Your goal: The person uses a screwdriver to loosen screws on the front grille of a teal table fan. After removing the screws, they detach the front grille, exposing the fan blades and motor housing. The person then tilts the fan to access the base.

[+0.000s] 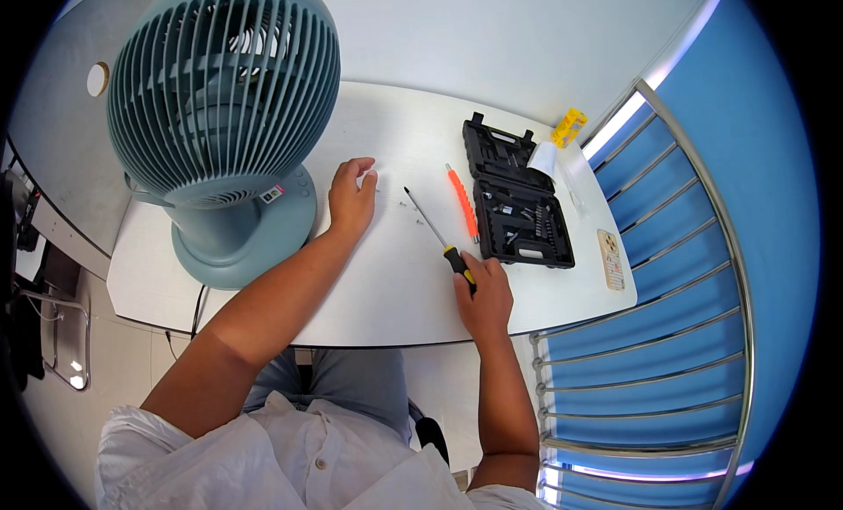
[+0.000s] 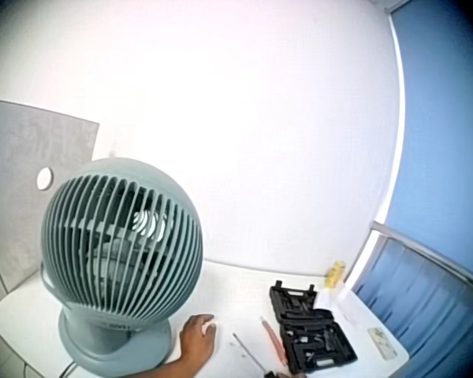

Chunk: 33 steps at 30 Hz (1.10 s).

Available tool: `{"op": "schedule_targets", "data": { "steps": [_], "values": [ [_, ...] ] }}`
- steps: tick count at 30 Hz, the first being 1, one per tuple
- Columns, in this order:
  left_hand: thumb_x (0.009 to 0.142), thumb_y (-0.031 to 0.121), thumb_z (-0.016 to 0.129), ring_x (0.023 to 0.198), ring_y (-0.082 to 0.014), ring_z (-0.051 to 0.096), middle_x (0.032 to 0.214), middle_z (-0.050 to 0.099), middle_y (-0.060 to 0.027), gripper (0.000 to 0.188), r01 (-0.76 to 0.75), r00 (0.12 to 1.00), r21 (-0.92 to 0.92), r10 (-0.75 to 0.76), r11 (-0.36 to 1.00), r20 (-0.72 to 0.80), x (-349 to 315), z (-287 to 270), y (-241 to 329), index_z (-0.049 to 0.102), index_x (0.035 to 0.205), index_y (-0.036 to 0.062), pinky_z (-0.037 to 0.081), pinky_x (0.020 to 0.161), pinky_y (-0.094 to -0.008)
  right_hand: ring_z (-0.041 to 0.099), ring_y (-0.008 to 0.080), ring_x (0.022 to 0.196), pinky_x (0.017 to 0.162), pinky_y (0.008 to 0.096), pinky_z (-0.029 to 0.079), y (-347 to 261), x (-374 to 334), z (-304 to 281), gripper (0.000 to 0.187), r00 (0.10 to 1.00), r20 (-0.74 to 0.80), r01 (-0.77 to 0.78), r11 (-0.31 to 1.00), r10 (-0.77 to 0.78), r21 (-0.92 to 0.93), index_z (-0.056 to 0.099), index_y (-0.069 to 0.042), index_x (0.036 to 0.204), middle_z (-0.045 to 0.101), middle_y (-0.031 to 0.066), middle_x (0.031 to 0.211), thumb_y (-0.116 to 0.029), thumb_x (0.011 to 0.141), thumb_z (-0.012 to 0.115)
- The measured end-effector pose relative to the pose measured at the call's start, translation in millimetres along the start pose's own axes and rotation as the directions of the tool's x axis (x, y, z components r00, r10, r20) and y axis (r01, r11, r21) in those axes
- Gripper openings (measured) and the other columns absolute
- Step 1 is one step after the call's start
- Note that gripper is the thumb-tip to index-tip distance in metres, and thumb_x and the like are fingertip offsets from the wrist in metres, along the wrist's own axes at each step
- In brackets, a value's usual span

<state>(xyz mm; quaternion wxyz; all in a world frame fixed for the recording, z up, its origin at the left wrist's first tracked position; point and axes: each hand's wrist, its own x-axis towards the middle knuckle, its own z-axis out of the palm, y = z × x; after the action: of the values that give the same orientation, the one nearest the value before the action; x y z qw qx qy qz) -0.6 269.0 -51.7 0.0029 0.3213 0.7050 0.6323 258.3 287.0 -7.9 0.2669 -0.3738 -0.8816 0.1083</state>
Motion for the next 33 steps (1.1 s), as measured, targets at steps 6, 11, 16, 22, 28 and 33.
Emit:
{"op": "schedule_targets", "data": {
  "steps": [6,11,16,22,28,33],
  "values": [
    [0.087,0.017,0.059,0.107,-0.0259,0.055,0.112,0.061,-0.0063,0.022,0.004,1.0,0.015,-0.004,1.0,0.004,-0.9,-2.5,3.2,0.061,0.108,0.0119,0.041,0.091,-0.0424,0.056,0.025,0.084,0.073,0.0344,0.047,-0.8,-9.0,-5.5,0.036,0.995,0.054,-0.08,0.997,0.08,-0.012,0.065,-0.01,0.117,0.053,0.0074,0.088,-0.014,0.081,0.066],
    [0.086,0.017,0.059,0.108,-0.0263,0.055,0.112,0.061,-0.0064,0.022,-0.022,1.0,0.029,0.022,0.999,-0.003,0.1,-1.2,1.2,0.062,0.108,0.0117,0.041,0.091,-0.0421,0.056,0.0253,0.086,0.075,0.0349,0.047,5.7,-8.2,1.2,0.037,0.998,0.031,-0.058,0.998,0.058,0.02,0.064,-0.01,0.117,0.053,0.0074,0.088,-0.014,0.081,0.066],
    [0.086,0.017,0.059,0.108,-0.0264,0.055,0.112,0.061,-0.0064,0.022,-0.012,1.0,0.017,0.012,1.0,-0.001,0.5,-0.4,0.5,0.062,0.108,0.0114,0.04,0.092,-0.0423,0.056,0.0254,0.087,0.075,0.0352,0.047,4.6,-5.5,5.2,0.036,0.999,0.022,-0.034,0.999,0.034,0.041,0.064,-0.01,0.117,0.053,0.0076,0.089,-0.014,0.082,0.065],
    [0.086,0.017,0.059,0.11,-0.0265,0.054,0.112,0.061,-0.0063,0.023,-0.002,1.0,0.011,0.002,1.0,0.011,-0.2,-1.8,2.3,0.061,0.108,0.0117,0.039,0.093,-0.0424,0.056,0.0252,0.086,0.075,0.0353,0.047,-4.1,0.5,2.3,0.036,0.999,0.021,-0.035,0.999,0.035,0.026,0.064,-0.01,0.117,0.052,0.0074,0.089,-0.014,0.082,0.065],
    [0.086,0.017,0.059,0.11,-0.0264,0.054,0.113,0.06,-0.0063,0.022,0.018,1.0,0.006,-0.018,1.0,0.017,-0.3,-1.8,3.9,0.061,0.108,0.0119,0.039,0.093,-0.0422,0.056,0.0248,0.086,0.074,0.0351,0.047,-10.1,10.3,2.8,0.035,1.0,0.019,-0.016,0.999,0.016,0.035,0.064,-0.01,0.116,0.052,0.0069,0.089,-0.015,0.082,0.066],
    [0.087,0.016,0.058,0.107,-0.0253,0.055,0.111,0.061,-0.0073,0.022,-0.011,1.0,0.03,0.011,0.999,-0.004,-0.7,-1.6,4.7,0.061,0.108,0.0102,0.042,0.09,-0.0394,0.056,0.0246,0.087,0.074,0.0353,0.047,-9.4,13.2,13.0,0.034,1.0,0.021,0.004,1.0,-0.005,0.031,0.065,-0.01,0.115,0.053,0.0065,0.09,-0.016,0.082,0.066]
  ]
}}
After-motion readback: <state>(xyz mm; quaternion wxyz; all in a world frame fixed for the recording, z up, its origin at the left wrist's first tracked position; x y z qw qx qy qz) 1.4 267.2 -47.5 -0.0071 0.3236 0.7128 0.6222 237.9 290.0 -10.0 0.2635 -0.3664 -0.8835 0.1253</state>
